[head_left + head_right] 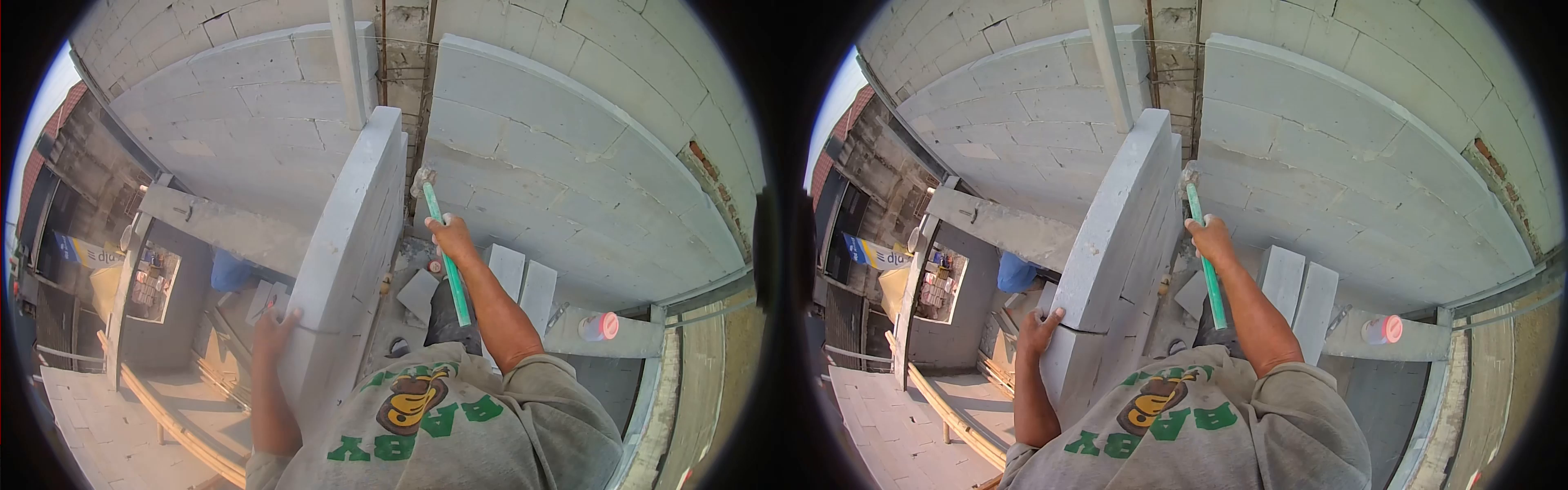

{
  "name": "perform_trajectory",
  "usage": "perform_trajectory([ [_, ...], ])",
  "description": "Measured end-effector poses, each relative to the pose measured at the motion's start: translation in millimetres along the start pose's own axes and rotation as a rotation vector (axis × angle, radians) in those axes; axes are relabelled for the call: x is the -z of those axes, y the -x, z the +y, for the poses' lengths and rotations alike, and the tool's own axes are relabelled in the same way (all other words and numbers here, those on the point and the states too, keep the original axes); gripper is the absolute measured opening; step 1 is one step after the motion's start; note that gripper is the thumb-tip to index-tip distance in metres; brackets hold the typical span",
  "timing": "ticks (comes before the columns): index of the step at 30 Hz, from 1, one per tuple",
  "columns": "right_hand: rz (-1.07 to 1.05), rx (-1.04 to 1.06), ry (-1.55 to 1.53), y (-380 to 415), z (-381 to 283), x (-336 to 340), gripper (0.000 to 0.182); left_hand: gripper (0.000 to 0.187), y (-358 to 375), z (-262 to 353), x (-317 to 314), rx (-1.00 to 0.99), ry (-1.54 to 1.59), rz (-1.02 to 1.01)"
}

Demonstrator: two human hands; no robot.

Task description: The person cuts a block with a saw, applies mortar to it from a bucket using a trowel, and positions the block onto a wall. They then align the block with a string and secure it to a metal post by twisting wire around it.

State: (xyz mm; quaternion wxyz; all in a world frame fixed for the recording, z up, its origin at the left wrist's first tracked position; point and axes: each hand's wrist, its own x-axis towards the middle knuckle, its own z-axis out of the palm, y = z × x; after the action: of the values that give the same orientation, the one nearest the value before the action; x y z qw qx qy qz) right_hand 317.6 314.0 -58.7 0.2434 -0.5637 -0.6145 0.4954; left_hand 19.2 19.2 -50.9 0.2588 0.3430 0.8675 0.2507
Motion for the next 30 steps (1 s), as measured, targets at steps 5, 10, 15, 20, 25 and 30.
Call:
perform_trajectory([
  [5,0.088,-0.284,0.137,26,156,39,0.036,0.059,5,13,3,-0.066,-0.086,0.032],
  [10,0.097,-0.679,0.252,103,390,57,0.029,0.058,0,29,16,0.007,-0.095,-0.107],
  [15,-0.557,-0.707,0.936,272,582,38,0.036,0.053,-24,14,22,0.032,-0.064,-0.289],
  [20,-0.552,-0.891,0.634,412,558,-6,0.035,0.048,-52,5,33,0.125,-0.121,-0.436],
  [25,-0.400,-1.066,0.379,480,574,-73,0.028,0.067,-87,-29,43,0.135,-0.063,-0.542],
  [30,0.051,-1.188,0.116,465,433,-56,0.036,0.067,-122,-50,38,0.066,0.094,-0.738],
])
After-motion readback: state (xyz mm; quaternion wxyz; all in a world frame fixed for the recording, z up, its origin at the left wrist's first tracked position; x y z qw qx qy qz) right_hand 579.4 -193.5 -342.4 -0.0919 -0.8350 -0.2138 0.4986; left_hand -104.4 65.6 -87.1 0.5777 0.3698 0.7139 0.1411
